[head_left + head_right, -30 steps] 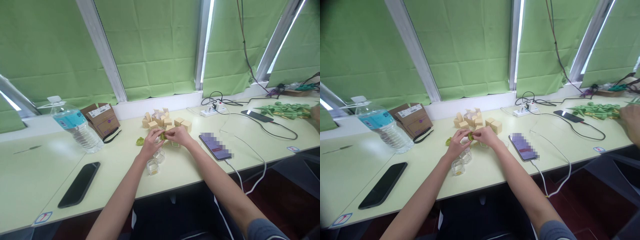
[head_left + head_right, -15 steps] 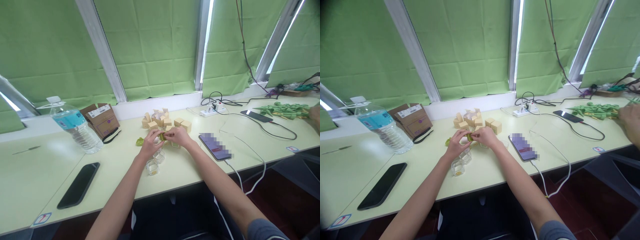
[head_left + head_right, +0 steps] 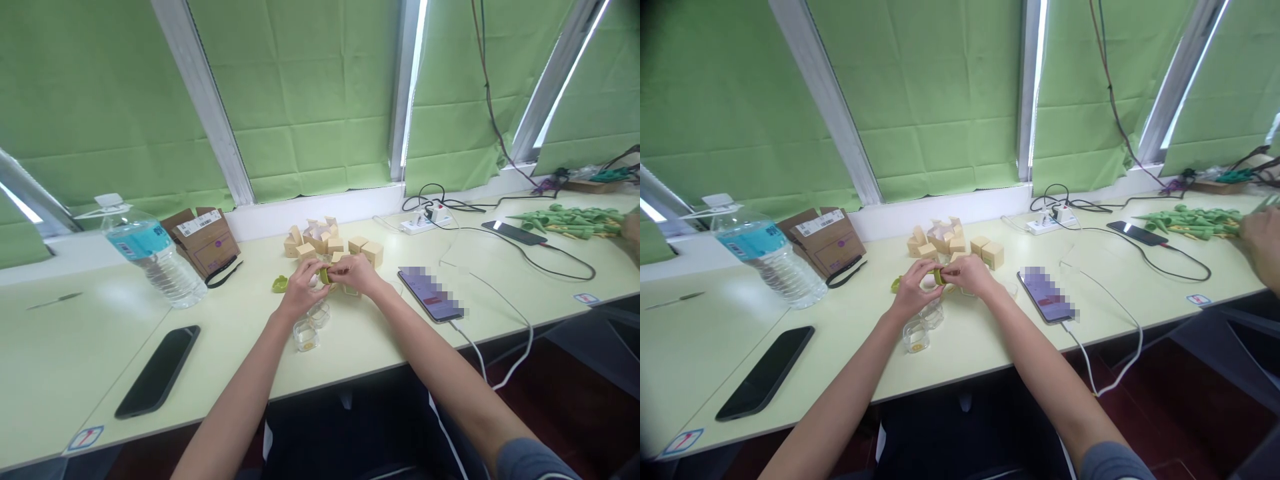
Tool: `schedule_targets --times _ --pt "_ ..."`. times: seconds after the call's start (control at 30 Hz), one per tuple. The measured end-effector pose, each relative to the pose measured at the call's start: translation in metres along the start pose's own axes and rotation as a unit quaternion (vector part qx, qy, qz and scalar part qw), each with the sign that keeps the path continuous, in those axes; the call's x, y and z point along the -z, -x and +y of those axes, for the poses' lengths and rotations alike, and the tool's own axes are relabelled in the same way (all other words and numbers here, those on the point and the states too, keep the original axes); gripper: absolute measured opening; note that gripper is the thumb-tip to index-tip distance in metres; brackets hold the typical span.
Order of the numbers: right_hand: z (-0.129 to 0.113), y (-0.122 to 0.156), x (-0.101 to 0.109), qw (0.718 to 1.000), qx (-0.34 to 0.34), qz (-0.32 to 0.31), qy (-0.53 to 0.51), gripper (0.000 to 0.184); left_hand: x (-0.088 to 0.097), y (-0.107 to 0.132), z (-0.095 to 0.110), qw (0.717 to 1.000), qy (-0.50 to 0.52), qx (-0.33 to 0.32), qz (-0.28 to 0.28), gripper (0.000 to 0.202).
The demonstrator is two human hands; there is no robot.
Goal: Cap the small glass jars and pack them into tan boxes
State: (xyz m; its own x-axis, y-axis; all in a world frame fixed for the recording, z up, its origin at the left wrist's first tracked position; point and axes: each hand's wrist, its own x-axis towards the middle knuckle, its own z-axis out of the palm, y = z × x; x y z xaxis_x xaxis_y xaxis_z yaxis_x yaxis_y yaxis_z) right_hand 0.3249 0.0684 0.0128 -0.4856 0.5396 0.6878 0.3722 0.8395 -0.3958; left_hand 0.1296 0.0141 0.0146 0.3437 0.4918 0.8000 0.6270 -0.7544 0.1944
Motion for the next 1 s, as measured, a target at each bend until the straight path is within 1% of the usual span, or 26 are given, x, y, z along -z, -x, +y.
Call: schedule_targets --times 0.1,0.23,0.3,0.47,0.57,0.63,0.7,0.8,0.9,1.0 --pt "0.0 0.0 0.0 1.0 -0.009 -0.001 -0.023 0.022 0.0 -0.001 0.0 1.0 0.005 0.007 0.003 0.047" --pt "-0.002 0.001 0.003 0.996 -0.055 0.01 -0.071 0.009 -0.001 0.0 -0.001 1.0 0.009 0.018 0.01 0.047" --pt "-0.004 0.001 0.005 0.995 -0.069 0.018 -0.075 0.011 -0.002 0.0 -0.002 1.0 0.014 0.022 0.009 0.046" --pt "-0.003 0.001 0.009 0.996 -0.059 0.055 -0.048 0.02 0.0 -0.001 -0.002 0.999 0.022 0.028 0.009 0.044" --pt "-0.002 0.0 0.01 0.992 -0.083 0.088 -0.029 0.02 0.001 -0.002 -0.003 0.999 0.025 0.024 0.022 0.043" --pt "-0.002 0.0 0.01 0.991 -0.094 0.097 -0.021 0.021 0.001 -0.002 -0.003 0.999 0.026 0.024 0.032 0.043" --pt "-0.003 0.001 0.011 0.991 -0.099 0.088 -0.013 0.029 0.001 -0.002 -0.003 0.999 0.027 0.027 0.036 0.042" --pt "-0.006 0.001 0.012 0.992 -0.113 0.05 -0.002 0.039 0.001 -0.002 -0.002 0.998 0.035 0.031 0.032 0.043" --pt "-0.007 0.001 0.013 0.993 -0.119 0.01 -0.002 0.044 0.001 -0.001 -0.001 0.998 0.045 0.033 0.026 0.044" --pt "-0.01 0.001 0.014 0.992 -0.122 -0.014 -0.01 0.045 0.001 0.0 -0.001 0.998 0.045 0.038 0.022 0.043"
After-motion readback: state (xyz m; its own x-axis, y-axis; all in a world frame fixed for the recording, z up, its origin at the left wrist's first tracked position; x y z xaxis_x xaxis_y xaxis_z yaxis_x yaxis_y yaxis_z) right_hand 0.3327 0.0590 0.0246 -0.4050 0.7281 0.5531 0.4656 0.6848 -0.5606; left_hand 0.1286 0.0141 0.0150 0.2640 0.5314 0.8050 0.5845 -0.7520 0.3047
